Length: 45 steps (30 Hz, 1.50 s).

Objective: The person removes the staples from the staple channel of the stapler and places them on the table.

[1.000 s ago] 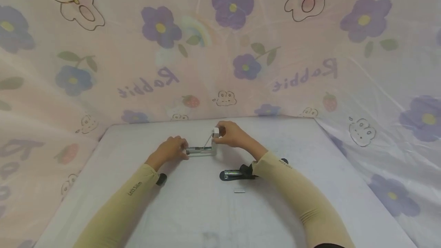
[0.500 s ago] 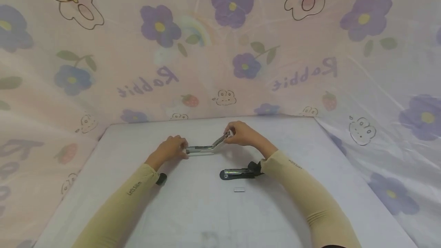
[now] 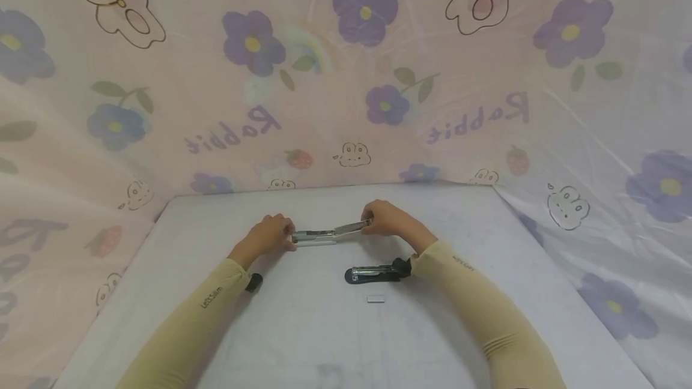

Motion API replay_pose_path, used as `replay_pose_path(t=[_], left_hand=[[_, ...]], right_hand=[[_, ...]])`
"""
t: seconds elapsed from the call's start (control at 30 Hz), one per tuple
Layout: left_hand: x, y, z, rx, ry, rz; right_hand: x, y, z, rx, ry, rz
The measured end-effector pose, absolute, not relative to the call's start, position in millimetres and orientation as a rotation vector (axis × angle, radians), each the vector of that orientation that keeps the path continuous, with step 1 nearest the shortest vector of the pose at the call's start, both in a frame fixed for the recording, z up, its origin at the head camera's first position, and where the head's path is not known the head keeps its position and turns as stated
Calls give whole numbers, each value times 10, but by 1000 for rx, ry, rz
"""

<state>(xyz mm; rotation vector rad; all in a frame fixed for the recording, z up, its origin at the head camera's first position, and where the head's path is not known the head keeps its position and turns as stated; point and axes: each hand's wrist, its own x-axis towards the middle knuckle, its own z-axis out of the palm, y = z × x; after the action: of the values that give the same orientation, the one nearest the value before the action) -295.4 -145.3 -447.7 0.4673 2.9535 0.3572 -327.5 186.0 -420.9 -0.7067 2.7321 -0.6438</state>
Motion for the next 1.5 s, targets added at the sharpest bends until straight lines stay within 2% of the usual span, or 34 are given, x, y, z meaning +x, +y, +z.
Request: replay_pose_path(t=[0.27,0.5,0.87,1.5], left_hand=[[-2951,-1453,-4487,450,2951,371],[-2948,-1448,-4473,454,2950,361],[-2980,-1462,-4521,470,2963,340],[-2984,-1468,-4515,480,2962,363]], right_hand=[[-3229,1781,-4204,-772,2780,-645],[-3193,1408,-4315,-904,2857,-838],[-3212,911,-4518,-1011,2824,-864],[-3181,693,-4581,-1053,2816,-788]])
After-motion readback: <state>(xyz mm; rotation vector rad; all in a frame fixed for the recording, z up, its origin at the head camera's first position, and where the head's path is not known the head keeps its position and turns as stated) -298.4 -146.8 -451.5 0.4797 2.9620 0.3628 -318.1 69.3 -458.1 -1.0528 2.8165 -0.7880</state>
